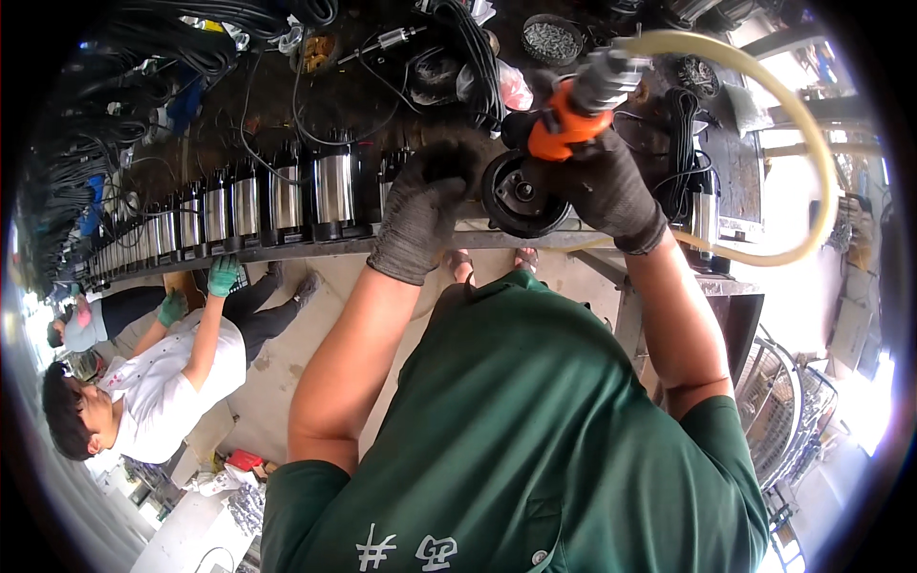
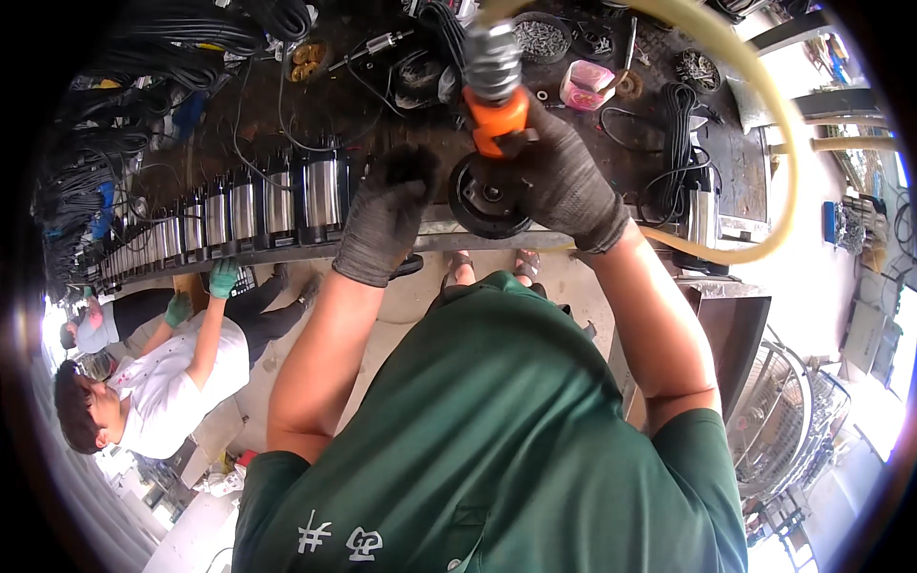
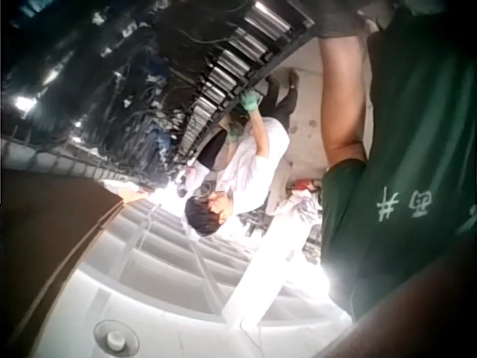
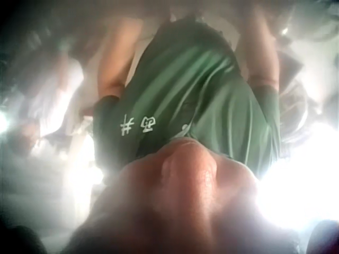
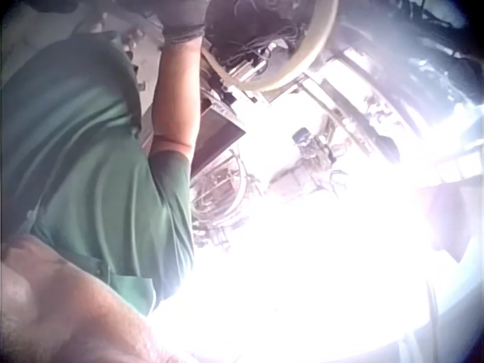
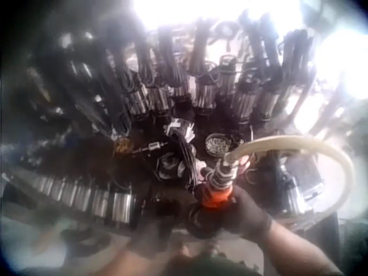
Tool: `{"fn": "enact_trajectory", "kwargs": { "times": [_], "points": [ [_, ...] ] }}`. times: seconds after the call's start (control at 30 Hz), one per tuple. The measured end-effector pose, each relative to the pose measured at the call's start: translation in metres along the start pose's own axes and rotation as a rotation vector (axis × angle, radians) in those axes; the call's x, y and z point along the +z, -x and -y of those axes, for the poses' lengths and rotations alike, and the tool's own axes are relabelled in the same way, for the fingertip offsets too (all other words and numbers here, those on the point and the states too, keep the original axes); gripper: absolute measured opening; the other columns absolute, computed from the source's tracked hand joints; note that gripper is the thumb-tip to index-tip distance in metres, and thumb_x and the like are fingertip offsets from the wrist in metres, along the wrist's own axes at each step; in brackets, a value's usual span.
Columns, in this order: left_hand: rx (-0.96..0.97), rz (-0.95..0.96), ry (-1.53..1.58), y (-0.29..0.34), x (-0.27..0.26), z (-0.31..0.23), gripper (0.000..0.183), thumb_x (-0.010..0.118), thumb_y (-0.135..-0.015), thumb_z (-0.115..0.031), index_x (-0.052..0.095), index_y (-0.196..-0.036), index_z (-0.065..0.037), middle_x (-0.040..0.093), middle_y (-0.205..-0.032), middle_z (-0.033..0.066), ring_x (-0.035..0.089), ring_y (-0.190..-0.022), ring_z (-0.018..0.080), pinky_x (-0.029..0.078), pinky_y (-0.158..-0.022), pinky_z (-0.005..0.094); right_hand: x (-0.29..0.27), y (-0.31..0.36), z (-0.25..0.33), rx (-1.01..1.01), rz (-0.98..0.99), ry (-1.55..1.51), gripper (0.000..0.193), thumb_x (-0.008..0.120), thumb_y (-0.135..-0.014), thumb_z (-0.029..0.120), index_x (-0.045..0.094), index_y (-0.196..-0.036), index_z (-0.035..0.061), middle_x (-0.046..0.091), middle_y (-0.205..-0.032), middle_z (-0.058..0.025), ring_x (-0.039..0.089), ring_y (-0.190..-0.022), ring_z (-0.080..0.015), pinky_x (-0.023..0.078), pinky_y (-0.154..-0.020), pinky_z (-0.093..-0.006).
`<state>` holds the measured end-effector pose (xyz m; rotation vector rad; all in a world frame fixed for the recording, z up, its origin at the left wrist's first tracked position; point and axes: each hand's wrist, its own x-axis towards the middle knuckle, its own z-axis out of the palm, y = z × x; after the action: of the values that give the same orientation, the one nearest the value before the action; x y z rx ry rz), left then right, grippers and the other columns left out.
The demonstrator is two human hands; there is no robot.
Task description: The person disassembles and reassembles a pump mechanism by removing internal components, applying lubricant inside the housing with a brush, reinserting the seals and bearing assembly by hand, and securing the fasteners with a pneumatic screwdriver and a wrench.
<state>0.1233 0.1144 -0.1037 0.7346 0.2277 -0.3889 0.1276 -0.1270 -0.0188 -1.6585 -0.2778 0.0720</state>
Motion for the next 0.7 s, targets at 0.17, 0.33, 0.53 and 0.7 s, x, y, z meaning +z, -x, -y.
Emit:
{"fn": "enact_trajectory", "kwargs": {
  "times": [0.17,0.33,0.53,0.7],
  "points": [
    [-0.026,0.074,0.097,0.009,0.011,-0.004,0.050,0.056,-0.086,0.018,0.060,-0.131,-0.003,0.065,-0.132,0.0152,0.063,-0.125,0.0298,0.054,-0.110,0.0404,0.000,0.003,0.025,0.080,-0.152,-0.452,0.040,0.075,-0.088,0.005,0.060,-0.125,0.0009,0.068,-0.110,-0.0066,0.066,-0.099,-0.0161,0.056,-0.088,-0.0336],
    [-0.014,0.087,0.062,0.016,0.036,-0.009,0.054,0.057,-0.089,0.015,0.057,-0.138,-0.009,0.063,-0.135,0.0144,0.063,-0.126,0.0294,0.057,-0.105,0.0432,0.000,0.007,0.027,0.098,-0.142,-0.796,0.029,0.070,-0.090,0.012,0.063,-0.114,-0.0033,0.068,-0.107,-0.0116,0.067,-0.103,-0.0222,0.055,-0.094,-0.0372],
    [0.018,0.162,0.123,0.017,0.054,-0.014,0.056,0.058,-0.088,0.014,0.056,-0.140,-0.007,0.060,-0.140,0.0180,0.059,-0.132,0.0323,0.053,-0.111,0.0468,0.001,0.011,0.019,0.130,-0.191,-0.882,0.028,0.067,-0.090,0.011,0.062,-0.113,-0.0038,0.069,-0.109,-0.0133,0.067,-0.104,-0.0240,0.053,-0.098,-0.0381],
    [0.060,0.230,0.082,0.018,0.064,-0.012,0.054,0.061,-0.089,0.012,0.055,-0.140,-0.005,0.059,-0.141,0.0193,0.058,-0.133,0.0338,0.049,-0.114,0.0493,0.000,0.016,0.018,0.160,-0.233,-0.911,0.028,0.067,-0.090,0.011,0.062,-0.114,-0.0031,0.068,-0.107,-0.0131,0.067,-0.102,-0.0247,0.055,-0.095,-0.0388]
  ]
}}
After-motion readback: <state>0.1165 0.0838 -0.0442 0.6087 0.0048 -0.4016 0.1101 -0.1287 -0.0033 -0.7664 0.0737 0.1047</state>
